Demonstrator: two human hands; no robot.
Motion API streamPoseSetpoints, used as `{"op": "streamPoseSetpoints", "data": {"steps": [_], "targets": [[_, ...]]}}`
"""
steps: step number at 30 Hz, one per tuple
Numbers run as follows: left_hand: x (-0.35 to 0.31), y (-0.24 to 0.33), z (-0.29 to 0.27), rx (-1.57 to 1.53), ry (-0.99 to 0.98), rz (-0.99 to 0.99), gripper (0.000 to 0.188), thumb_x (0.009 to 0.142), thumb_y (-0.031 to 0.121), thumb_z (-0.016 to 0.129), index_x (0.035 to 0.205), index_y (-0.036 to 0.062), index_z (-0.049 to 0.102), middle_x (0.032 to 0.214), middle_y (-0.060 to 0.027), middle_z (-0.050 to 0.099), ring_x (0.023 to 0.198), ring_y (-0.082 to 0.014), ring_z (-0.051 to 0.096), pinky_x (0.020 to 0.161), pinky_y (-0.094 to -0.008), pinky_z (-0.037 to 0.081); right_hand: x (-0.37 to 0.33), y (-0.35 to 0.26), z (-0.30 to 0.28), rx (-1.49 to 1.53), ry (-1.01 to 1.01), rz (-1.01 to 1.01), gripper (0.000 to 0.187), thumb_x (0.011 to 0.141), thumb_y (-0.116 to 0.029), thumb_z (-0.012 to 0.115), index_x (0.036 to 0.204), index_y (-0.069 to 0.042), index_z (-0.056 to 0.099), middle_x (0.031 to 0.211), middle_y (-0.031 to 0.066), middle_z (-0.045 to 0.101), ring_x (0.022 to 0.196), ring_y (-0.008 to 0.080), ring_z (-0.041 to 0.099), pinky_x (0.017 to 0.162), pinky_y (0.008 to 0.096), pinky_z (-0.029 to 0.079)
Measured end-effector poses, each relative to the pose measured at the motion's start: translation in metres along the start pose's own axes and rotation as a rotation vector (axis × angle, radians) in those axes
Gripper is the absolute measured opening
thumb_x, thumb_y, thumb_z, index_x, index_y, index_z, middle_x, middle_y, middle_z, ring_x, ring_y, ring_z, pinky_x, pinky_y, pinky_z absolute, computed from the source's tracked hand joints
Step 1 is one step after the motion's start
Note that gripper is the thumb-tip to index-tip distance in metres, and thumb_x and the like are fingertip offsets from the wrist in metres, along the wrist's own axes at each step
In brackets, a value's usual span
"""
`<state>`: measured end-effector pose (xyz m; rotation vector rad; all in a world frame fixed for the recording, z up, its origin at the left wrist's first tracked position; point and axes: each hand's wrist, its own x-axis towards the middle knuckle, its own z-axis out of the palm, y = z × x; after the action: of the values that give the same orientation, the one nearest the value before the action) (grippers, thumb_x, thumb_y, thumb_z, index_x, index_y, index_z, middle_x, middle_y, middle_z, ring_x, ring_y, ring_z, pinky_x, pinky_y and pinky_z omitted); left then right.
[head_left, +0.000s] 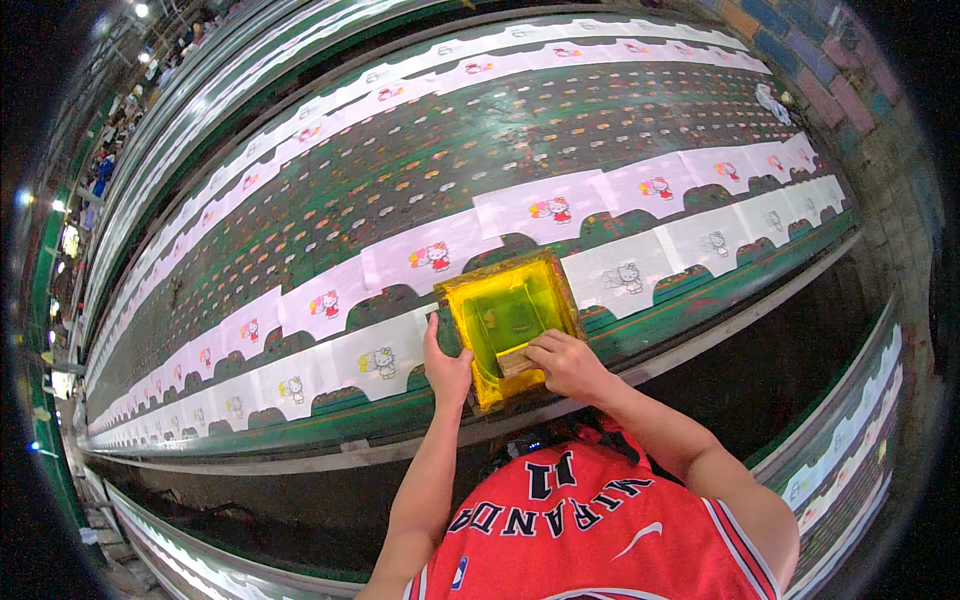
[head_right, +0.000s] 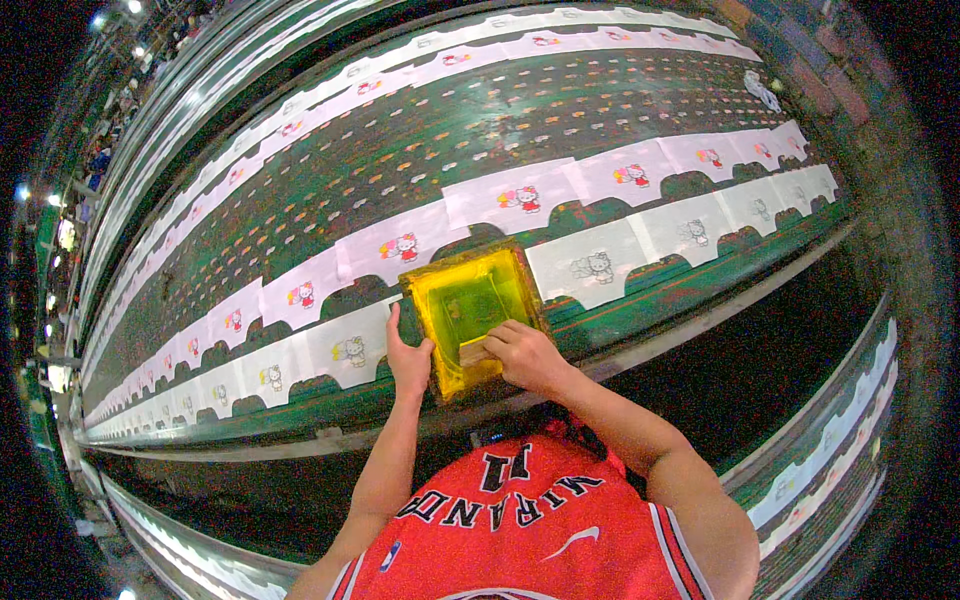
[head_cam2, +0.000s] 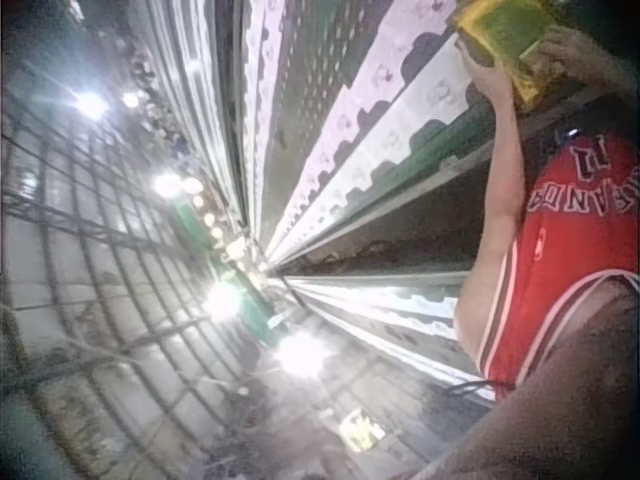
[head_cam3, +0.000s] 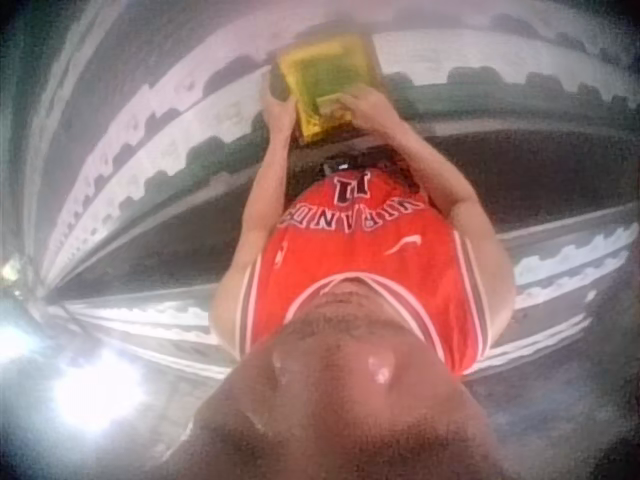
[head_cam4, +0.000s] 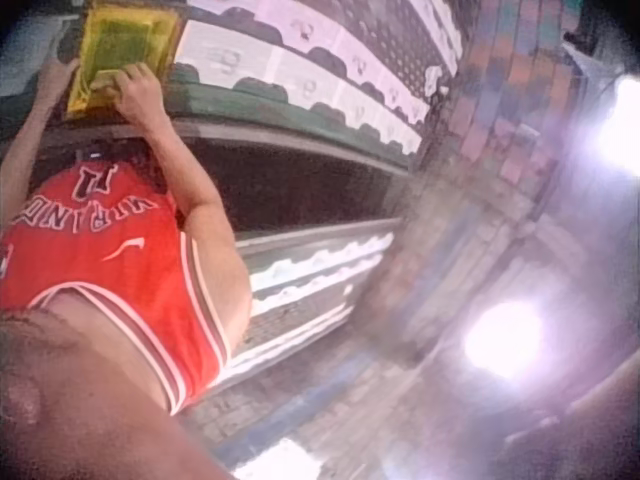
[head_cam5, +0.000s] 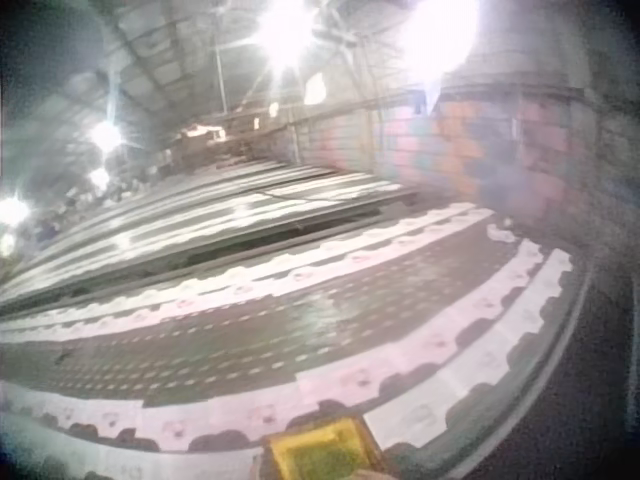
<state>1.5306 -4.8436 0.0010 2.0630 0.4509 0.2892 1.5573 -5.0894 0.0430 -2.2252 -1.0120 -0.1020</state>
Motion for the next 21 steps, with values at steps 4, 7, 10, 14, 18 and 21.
{"op": "streamPoseSetpoints", "data": {"steps": [4, 7, 10, 14, 18, 21], "targets": [[-0.006, 0.048, 0.058, -0.058, 0.022, 0.039, 0.087, 0.075, -0.006, 0.072, 0.156, 0.0051, 0.044, 0.156, -0.0201, 0.050, 0.147, -0.0360, 0.046, 0.123, -0.0415, 0.035, -0.020, 0.043, -0.053, -0.043, -0.016, 0.047, 0.030, 0.075, 0.000, 0.072, 0.104, -0.003, 0.069, 0.104, 0.0135, 0.070, 0.099, 0.0360, 0.067, 0.086, 0.0449, 0.057], [-0.016, 0.069, 0.125, -0.130, 0.037, 0.070, 0.086, 0.075, -0.004, 0.073, 0.156, 0.0031, 0.043, 0.156, -0.0200, 0.050, 0.146, -0.0362, 0.046, 0.124, -0.0414, 0.031, -0.040, 0.087, -0.097, -0.074, -0.008, 0.065, 0.027, 0.076, -0.001, 0.072, 0.102, -0.003, 0.069, 0.104, 0.0130, 0.070, 0.098, 0.0360, 0.067, 0.085, 0.0446, 0.057], [-0.029, 0.092, 0.177, -0.086, 0.029, 0.008, 0.085, 0.077, -0.002, 0.075, 0.156, 0.0033, 0.044, 0.155, -0.0202, 0.050, 0.145, -0.0361, 0.047, 0.122, -0.0414, 0.035, -0.065, 0.123, -0.135, -0.096, -0.020, 0.071, 0.027, 0.076, -0.001, 0.071, 0.103, -0.003, 0.069, 0.105, 0.0133, 0.070, 0.098, 0.0358, 0.068, 0.085, 0.0450, 0.058], [-0.036, 0.103, 0.211, -0.021, 0.011, 0.014, 0.085, 0.078, 0.001, 0.076, 0.156, 0.0036, 0.044, 0.155, -0.0195, 0.051, 0.144, -0.0354, 0.049, 0.119, -0.0416, 0.039, -0.092, 0.156, -0.149, -0.079, -0.044, 0.077, 0.027, 0.077, -0.001, 0.069, 0.104, -0.004, 0.069, 0.105, 0.0133, 0.069, 0.100, 0.0353, 0.067, 0.087, 0.0446, 0.057], [-0.033, 0.096, 0.217, 0.015, -0.017, 0.005, 0.084, 0.079, 0.002, 0.076, 0.156, 0.0047, 0.044, 0.155, -0.0187, 0.052, 0.144, -0.0353, 0.050, 0.118, -0.0420, 0.041, -0.105, 0.169, -0.150, -0.058, -0.049, 0.046, 0.029, 0.077, 0.000, 0.068, 0.107, -0.003, 0.068, 0.106, 0.0129, 0.069, 0.103, 0.0349, 0.066, 0.089, 0.0440, 0.057], [-0.034, 0.106, 0.219, 0.060, -0.018, -0.007, 0.084, 0.079, 0.002, 0.077, 0.156, 0.0052, 0.044, 0.155, -0.0189, 0.052, 0.143, -0.0356, 0.050, 0.117, -0.0421, 0.042, -0.105, 0.170, -0.153, -0.039, -0.055, 0.048, 0.032, 0.077, 0.001, 0.068, 0.109, -0.003, 0.069, 0.108, 0.0129, 0.069, 0.104, 0.0350, 0.066, 0.090, 0.0440, 0.056]]}}
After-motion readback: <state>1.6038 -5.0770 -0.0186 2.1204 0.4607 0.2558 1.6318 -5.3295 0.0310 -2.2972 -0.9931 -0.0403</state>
